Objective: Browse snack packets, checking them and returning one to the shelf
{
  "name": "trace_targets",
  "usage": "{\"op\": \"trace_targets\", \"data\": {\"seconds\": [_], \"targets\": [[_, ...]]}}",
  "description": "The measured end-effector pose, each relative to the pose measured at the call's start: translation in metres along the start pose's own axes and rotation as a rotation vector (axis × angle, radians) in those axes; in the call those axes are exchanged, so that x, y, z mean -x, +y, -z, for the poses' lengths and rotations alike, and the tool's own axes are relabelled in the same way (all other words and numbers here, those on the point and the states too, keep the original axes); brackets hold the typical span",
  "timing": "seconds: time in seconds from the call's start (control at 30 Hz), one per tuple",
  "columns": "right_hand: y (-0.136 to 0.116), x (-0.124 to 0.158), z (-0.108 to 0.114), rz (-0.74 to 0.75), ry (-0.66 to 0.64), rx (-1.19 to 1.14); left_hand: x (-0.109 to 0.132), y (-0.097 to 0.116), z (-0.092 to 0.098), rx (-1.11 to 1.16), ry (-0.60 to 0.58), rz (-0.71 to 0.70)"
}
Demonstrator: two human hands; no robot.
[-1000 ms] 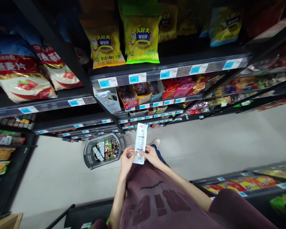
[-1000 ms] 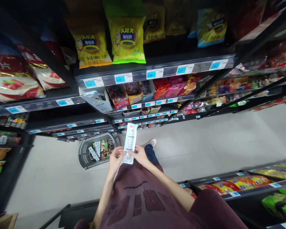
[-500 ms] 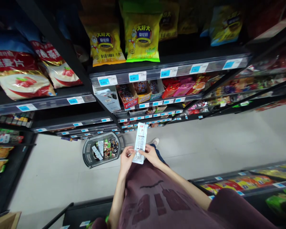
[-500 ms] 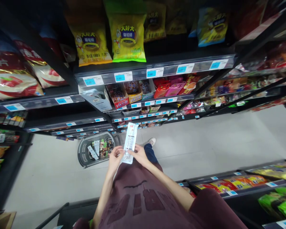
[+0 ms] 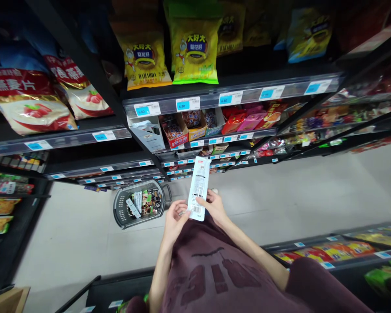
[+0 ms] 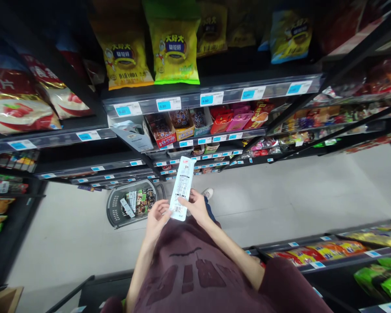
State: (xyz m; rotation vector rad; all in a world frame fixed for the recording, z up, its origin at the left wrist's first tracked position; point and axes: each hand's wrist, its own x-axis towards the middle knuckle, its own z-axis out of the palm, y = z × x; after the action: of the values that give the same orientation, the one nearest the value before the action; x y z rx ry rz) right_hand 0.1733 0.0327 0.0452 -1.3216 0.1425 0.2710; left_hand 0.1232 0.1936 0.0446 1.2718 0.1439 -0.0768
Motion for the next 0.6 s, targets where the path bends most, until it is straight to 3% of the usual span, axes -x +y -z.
{"op": "trace_targets", "data": {"seconds": [0.17,0.27,0.6], "targets": [[-0.067,0.023,-0.007,0.104,-0.027,0.035,0.023,0.051,-0.019,-0.008,-0.044,-0.085],[-0.089,0.032,-0.011,0.17,-0.037,0.056,0.026,0.067,-0.025,-0.027,-0.068,-0.191],[-0.091,0.034,-0.013,0.191,-0.058,0.041,0.023,0.05,-0.023,0.081,-0.117,-0.17]]}}
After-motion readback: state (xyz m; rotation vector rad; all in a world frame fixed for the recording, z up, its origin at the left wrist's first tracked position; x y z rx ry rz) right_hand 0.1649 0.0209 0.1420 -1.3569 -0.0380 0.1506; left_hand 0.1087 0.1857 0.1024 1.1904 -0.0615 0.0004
